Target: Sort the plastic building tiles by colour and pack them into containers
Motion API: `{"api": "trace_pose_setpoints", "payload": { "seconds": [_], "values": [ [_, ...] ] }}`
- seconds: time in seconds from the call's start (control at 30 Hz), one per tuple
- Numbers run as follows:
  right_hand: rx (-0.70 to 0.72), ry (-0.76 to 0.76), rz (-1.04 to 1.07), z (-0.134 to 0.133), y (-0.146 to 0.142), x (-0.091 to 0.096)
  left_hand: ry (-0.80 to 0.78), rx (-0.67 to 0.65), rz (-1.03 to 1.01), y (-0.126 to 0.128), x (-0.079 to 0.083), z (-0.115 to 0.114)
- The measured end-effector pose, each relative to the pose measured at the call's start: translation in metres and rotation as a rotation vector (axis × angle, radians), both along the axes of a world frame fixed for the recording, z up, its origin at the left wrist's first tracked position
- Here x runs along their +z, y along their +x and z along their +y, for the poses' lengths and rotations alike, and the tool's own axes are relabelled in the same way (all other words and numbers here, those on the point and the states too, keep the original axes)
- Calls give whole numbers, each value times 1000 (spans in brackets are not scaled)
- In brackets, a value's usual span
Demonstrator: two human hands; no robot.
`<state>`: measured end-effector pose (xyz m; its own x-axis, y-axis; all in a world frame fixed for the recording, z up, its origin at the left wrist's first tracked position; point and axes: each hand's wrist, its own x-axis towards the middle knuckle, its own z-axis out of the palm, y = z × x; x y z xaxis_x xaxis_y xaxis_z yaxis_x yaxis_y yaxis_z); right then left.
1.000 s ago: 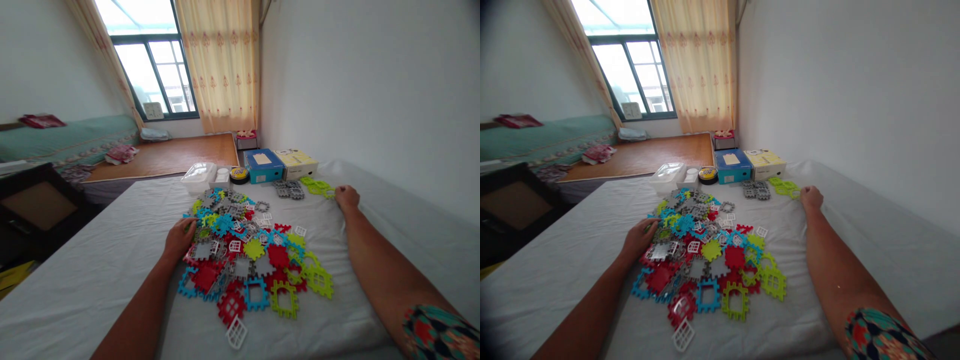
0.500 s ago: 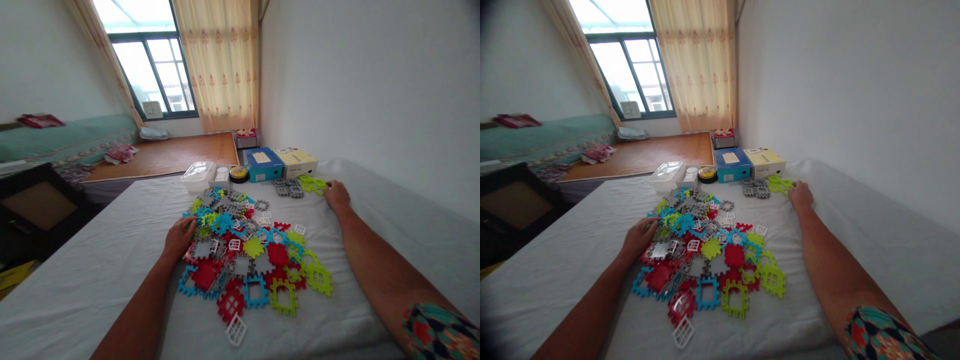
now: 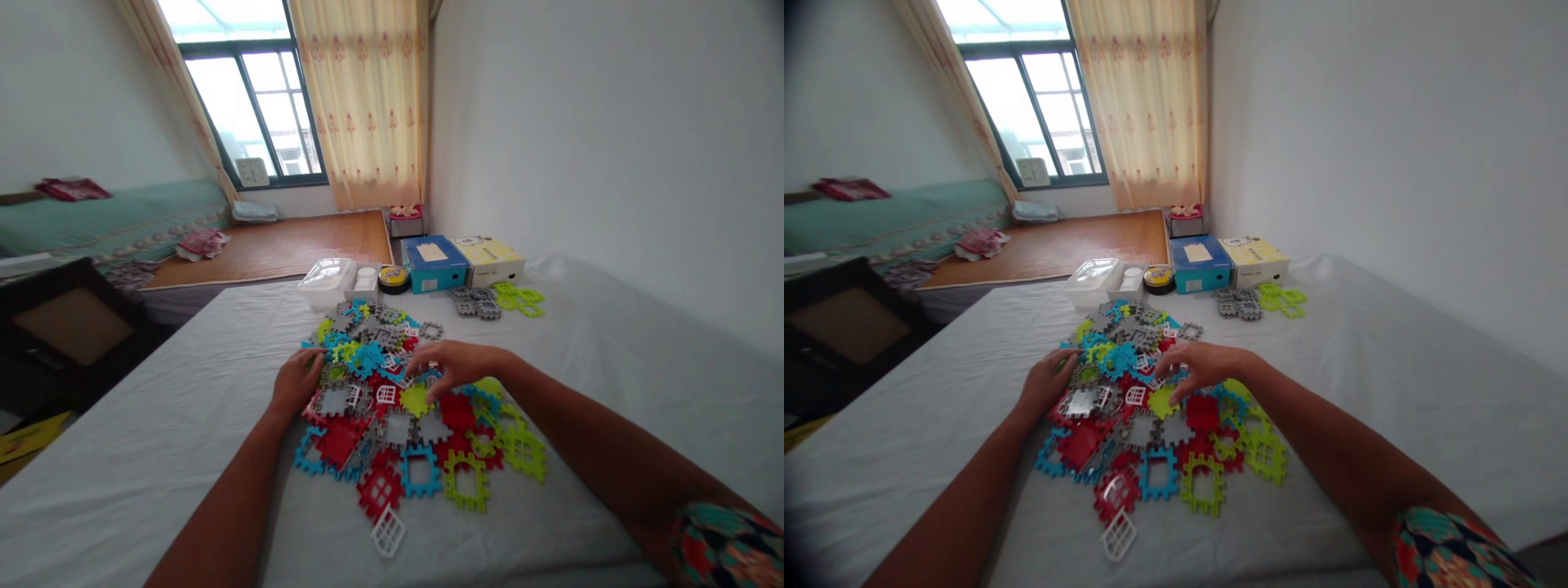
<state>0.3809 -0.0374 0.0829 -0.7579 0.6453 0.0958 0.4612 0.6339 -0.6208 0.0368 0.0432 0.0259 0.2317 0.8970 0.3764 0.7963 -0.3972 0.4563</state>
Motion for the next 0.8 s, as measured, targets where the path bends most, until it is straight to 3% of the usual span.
{"api": "trace_pose_setpoints", "payload": {
  "seconds": [0.1,0.2,0.37,0.43,0.5,0.57,0.7,0.8],
  "values": [
    [80,121,-118,-11,-14,2,7,-5,-3,0,0,0],
    [65,111,-132,-13,-15,1,15,-5,6,0,0,1],
    [60,-183,26,-5,5,9,16,-8,11,-1,-2,1],
    [-3,-296,108,5,23,10,8,-8,15,-2,-2,2],
    [-210,-326,205,17,49,6,1,-7,20,-2,-2,2],
    [-532,-268,307,30,81,-5,1,-8,19,-2,-2,2],
    [-1244,71,310,49,155,-40,-2,-6,16,-1,-1,1],
    [-1545,296,103,52,199,-64,-7,-3,14,-1,0,2]
  ]
}}
